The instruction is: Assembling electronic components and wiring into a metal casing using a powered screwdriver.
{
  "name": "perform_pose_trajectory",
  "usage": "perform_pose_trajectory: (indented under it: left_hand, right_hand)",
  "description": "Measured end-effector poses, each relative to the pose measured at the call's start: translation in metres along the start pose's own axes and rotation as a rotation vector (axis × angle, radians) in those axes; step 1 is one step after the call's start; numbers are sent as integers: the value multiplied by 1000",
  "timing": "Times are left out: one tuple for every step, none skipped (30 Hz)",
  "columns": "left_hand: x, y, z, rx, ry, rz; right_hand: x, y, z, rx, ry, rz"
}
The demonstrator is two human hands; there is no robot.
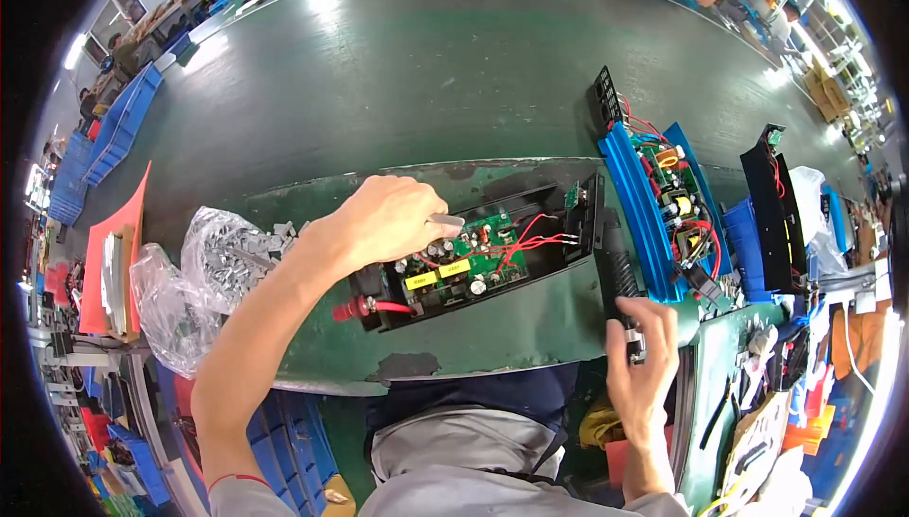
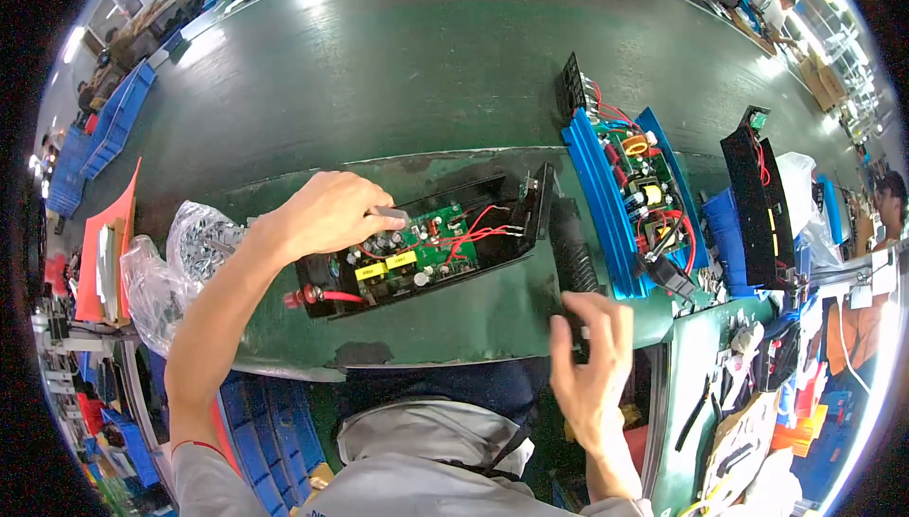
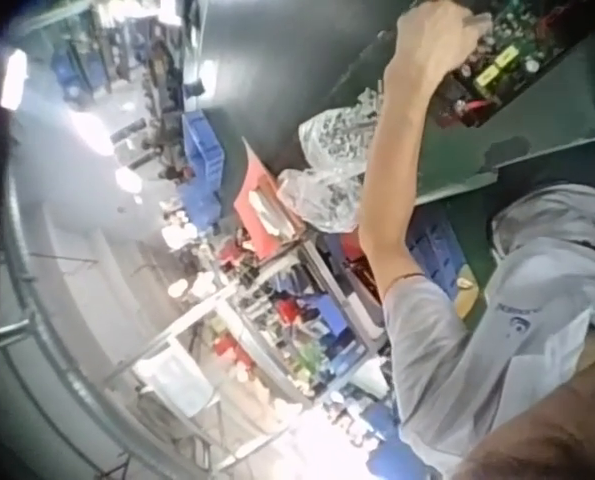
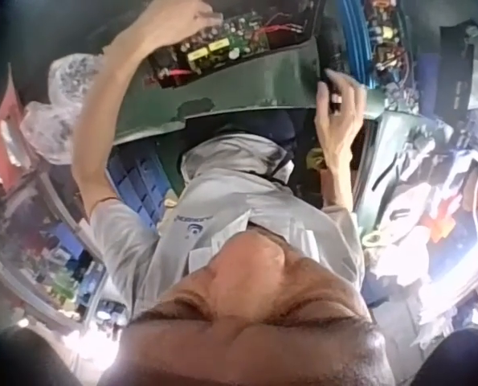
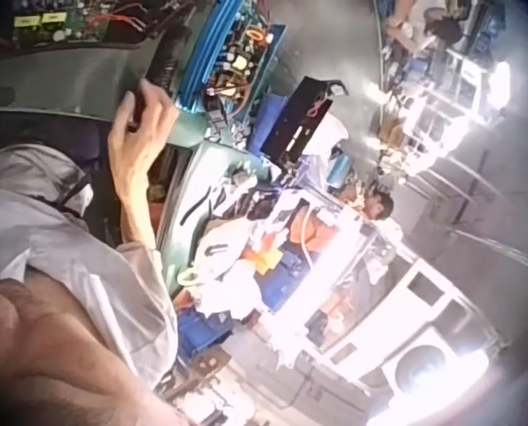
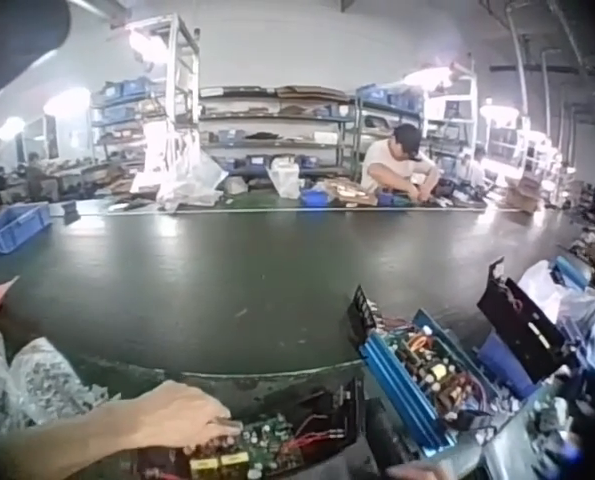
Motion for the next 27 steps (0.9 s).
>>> perform_pose_trajectory:
  left_hand:
    - [-2, 1, 1, -24, -16, -12]
    - [-5, 1, 4, -24, -17, -10]
    - [-9, 0, 7, -29, -2, -5]
    - [-12, 1, 9, -35, 12, -1]
    - [-16, 3, 8, -31, 53, 22]
    - [-17, 4, 8, -32, 53, 20]
    - [-17, 6, 9, 2, 49, 10]
    - [-16, 7, 9, 38, 48, 4]
    - [-17, 8, 8, 37, 52, 5]
    - [-18, 8, 8, -2, 67, -5]
    - [-19, 10, 8, -42, 83, -13]
    - [-20, 12, 9, -83, 94, -61]
    - [-24, 14, 11, -125, 103, -109]
    - [-29, 12, 19, -109, 152, -155]
    - [-37, 12, 26, -175, 158, -242]
    - [-45, 13, 30, -242, 164, -320]
    - [-53, 11, 40, -392, 142, -319]
    - [-58, 15, 43, -635, 72, -369]
    - [-60, 22, 40, -884, -4, -409]
    - [-62, 24, 34, -918, 42, -402]
    - [-64, 23, 20, -712, 141, -344]
    - [-65, 22, 9, -506, 238, -282]
    - [-67, 20, 0, -346, 541, -33]
    - [-68, 15, 0, -350, 542, -28]
    - [-67, 18, -5, -199, 557, 104]
    - [-68, 20, -9, -42, 566, 234]
    - [-66, 17, -2, -25, 533, 256]
  right_hand:
    - [0, -5, 5, 33, -37, -32]
    - [-1, -10, 12, 79, -66, -59]
    - [-1, -14, 18, 124, -96, -85]
    - [0, -17, 23, 125, -94, -120]
    - [1, -19, 26, 125, -97, -121]
    - [1, -22, 28, 149, -99, -132]
    - [0, -24, 30, 174, -102, -143]
    - [-1, -28, 32, 196, -110, -145]
    - [-3, -31, 35, 219, -118, -146]
    - [-8, -31, 41, 232, -157, -169]
    - [-13, -31, 46, 247, -192, -133]
    - [-16, -31, 50, 262, -227, -97]
    - [-16, -30, 49, 235, -234, -136]
    - [-15, -32, 43, 260, -199, -126]
    - [-15, -33, 37, 285, -165, -115]
    - [-20, -28, 29, 330, -95, -87]
    - [-35, -15, 22, 367, -33, 26]
    - [-46, -3, 16, 396, 67, 0]
    - [-51, 2, 9, 504, 161, -79]
    - [-60, 8, 5, 546, 181, -24]
    - [-69, 13, 5, 538, 165, 29]
    - [-78, 18, 5, 527, 151, 83]
    - [-83, 19, 9, 531, 117, 86]
    - [-87, 20, 10, 479, 75, 95]
    - [-89, 19, 11, 426, 34, 106]
    - [-91, 17, 15, 415, -33, 154]
    - [-89, 16, 20, 337, -55, 120]
Point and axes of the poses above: each hand's wrist, its own x-axis towards the middle knuckle, its own z-axis out of the palm, y = z × x, the point moved 4 cm from there along x, towards the middle knuckle, and after that the axes turned 4 degrees about y, right-handed, at the moved point
